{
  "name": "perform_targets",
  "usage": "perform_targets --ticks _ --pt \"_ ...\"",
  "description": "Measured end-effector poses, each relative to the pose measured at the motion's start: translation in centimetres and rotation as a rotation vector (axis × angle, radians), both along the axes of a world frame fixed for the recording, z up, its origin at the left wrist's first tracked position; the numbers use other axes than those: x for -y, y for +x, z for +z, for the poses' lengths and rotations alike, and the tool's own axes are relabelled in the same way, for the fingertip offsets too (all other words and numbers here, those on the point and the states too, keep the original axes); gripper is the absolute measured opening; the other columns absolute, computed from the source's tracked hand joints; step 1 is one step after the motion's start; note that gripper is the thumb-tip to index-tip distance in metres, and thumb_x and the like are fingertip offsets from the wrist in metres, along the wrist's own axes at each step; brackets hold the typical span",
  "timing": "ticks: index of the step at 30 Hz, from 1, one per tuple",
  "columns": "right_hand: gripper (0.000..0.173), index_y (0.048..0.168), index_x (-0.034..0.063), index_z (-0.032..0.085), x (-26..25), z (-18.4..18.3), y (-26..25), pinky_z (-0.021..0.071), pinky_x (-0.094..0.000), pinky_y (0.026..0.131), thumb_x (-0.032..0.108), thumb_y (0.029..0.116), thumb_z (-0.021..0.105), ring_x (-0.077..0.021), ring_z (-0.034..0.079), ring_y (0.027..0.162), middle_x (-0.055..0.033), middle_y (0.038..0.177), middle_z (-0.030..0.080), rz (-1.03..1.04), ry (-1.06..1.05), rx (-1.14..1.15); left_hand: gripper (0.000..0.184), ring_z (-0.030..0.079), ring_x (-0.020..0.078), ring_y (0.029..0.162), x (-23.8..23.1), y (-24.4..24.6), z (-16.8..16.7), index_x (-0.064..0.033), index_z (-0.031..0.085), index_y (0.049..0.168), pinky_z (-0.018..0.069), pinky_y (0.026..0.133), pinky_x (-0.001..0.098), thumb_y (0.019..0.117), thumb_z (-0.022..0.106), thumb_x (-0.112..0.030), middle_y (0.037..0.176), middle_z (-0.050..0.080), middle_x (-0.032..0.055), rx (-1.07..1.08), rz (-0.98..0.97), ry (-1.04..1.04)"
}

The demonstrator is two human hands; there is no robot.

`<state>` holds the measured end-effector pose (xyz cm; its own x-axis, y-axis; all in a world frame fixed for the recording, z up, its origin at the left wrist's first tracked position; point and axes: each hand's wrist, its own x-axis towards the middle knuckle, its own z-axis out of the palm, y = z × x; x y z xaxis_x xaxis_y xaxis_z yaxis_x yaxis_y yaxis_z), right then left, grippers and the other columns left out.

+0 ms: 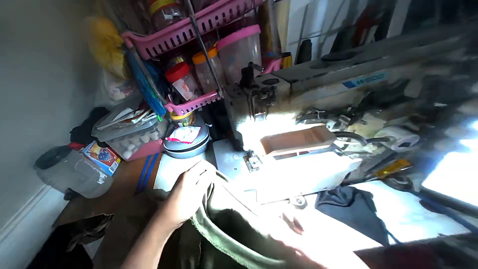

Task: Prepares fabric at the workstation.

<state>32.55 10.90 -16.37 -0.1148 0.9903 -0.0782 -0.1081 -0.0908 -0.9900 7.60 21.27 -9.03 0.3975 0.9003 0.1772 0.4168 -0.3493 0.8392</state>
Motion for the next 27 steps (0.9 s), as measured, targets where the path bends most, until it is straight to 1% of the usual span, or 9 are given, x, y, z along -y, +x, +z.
perform_targets --ticks 2,4,7,9,10,12,15,20,27 --pt "0.026 0.108 0.0068 0.066 1.2 -0.1 -0.1 0.0593 -0.0236 0.073 0.023 0.0903 0.074 -0.001 0.067 0.082 0.0075 0.092 0.069 -0.017 -0.061 0.052 0.012 0.064 0.0061 0.076 -0.8 2.2 -0.3 -0.0087 0.07 0.103 0.0545 0.072 0.0263 0.1007 0.059 -0.013 0.084 0.067 -0.0003 -0.236 0.076 0.173" --pt "0.015 0.103 0.0068 0.065 1.7 -1.4 0.2 0.0551 -0.0202 0.069 0.016 0.0926 0.071 0.0019 0.063 0.078 0.0092 0.087 0.067 -0.022 -0.096 0.103 0.015 0.066 0.0201 0.077 -2.2 4.3 -1.0 -0.0028 0.068 0.101 0.0552 0.073 0.0394 0.1 0.061 -0.016 0.083 0.067 0.0096 -0.487 0.073 0.191" --pt "0.007 0.101 0.0079 0.06 0.9 -3.3 1.4 0.0458 -0.0179 0.052 0.011 0.0955 0.064 0.0014 0.052 0.058 0.0085 0.075 0.059 -0.056 -0.158 0.102 0.034 0.064 0.0384 0.111 -5.0 6.8 -3.9 0.0092 0.065 0.122 0.0475 0.1 0.0494 0.1015 0.058 -0.017 0.118 0.066 0.0287 -0.666 0.079 -0.021" --pt "0.011 0.109 0.0106 0.057 -0.4 -2.9 2.0 0.0437 -0.0167 0.046 0.015 0.0995 0.06 0.0012 0.049 0.051 0.0079 0.075 0.057 -0.087 -0.225 0.066 0.038 0.058 0.0367 0.125 -6.0 8.3 -4.1 0.0086 0.06 0.133 0.0418 0.108 0.0452 0.1047 0.055 -0.017 0.134 0.06 0.0286 -0.719 0.141 -0.229" --pt "0.006 0.102 0.0131 0.057 -1.2 -2.7 2.1 0.0431 -0.017 0.043 0.018 0.0997 0.061 0.0006 0.048 0.047 0.0087 0.07 0.057 -0.112 -0.231 0.054 0.038 0.056 0.0334 0.129 -5.7 8.4 -3.8 0.0073 0.057 0.136 0.0402 0.11 0.0416 0.1065 0.051 -0.016 0.139 0.058 0.0269 -0.756 0.137 -0.276" --pt "0.006 0.095 0.0118 0.059 -2.5 -2.9 2.2 0.0435 -0.0178 0.041 0.016 0.0988 0.06 -0.0018 0.049 0.043 0.007 0.063 0.058 -0.137 -0.205 0.061 0.031 0.062 0.0277 0.118 -7.0 7.7 -5.6 0.0077 0.061 0.127 0.047 0.102 0.0361 0.1051 0.049 -0.01 0.127 0.064 0.0248 -0.72 0.129 -0.214" --pt "0.009 0.098 0.0111 0.058 -3.1 -3.1 2.1 0.045 -0.0194 0.046 0.019 0.1003 0.059 -0.0028 0.05 0.046 0.0071 0.063 0.055 -0.1 -0.221 0.135 0.03 0.063 0.0255 0.11 -9.0 6.2 -10.0 0.0111 0.064 0.122 0.05 0.098 0.0342 0.1033 0.051 -0.009 0.119 0.066 0.0245 -0.47 0.164 -0.085" --pt "0.012 0.101 0.0126 0.057 -3.1 -3.3 1.5 0.0454 -0.0176 0.045 0.022 0.0977 0.063 -0.0004 0.051 0.048 0.0085 0.068 0.057 -0.161 -0.251 0.031 0.018 0.067 0.0318 0.089 -8.5 9.5 -4.6 -0.0006 0.068 0.101 0.0544 0.078 0.0494 0.0967 0.065 -0.018 0.097 0.068 0.0183 -0.425 0.136 0.044" --pt "0.018 0.11 0.011 0.054 -3.3 -2.9 1.1 0.0469 -0.0172 0.044 0.021 0.0979 0.064 -0.0012 0.052 0.048 0.0065 0.07 0.058 -0.186 -0.266 -0.025 0.023 0.066 0.0401 0.101 -7.6 11.0 -2.1 0.007 0.064 0.111 0.0519 0.088 0.0551 0.1008 0.06 -0.013 0.107 0.066 0.0266 -0.482 0.134 0.058"
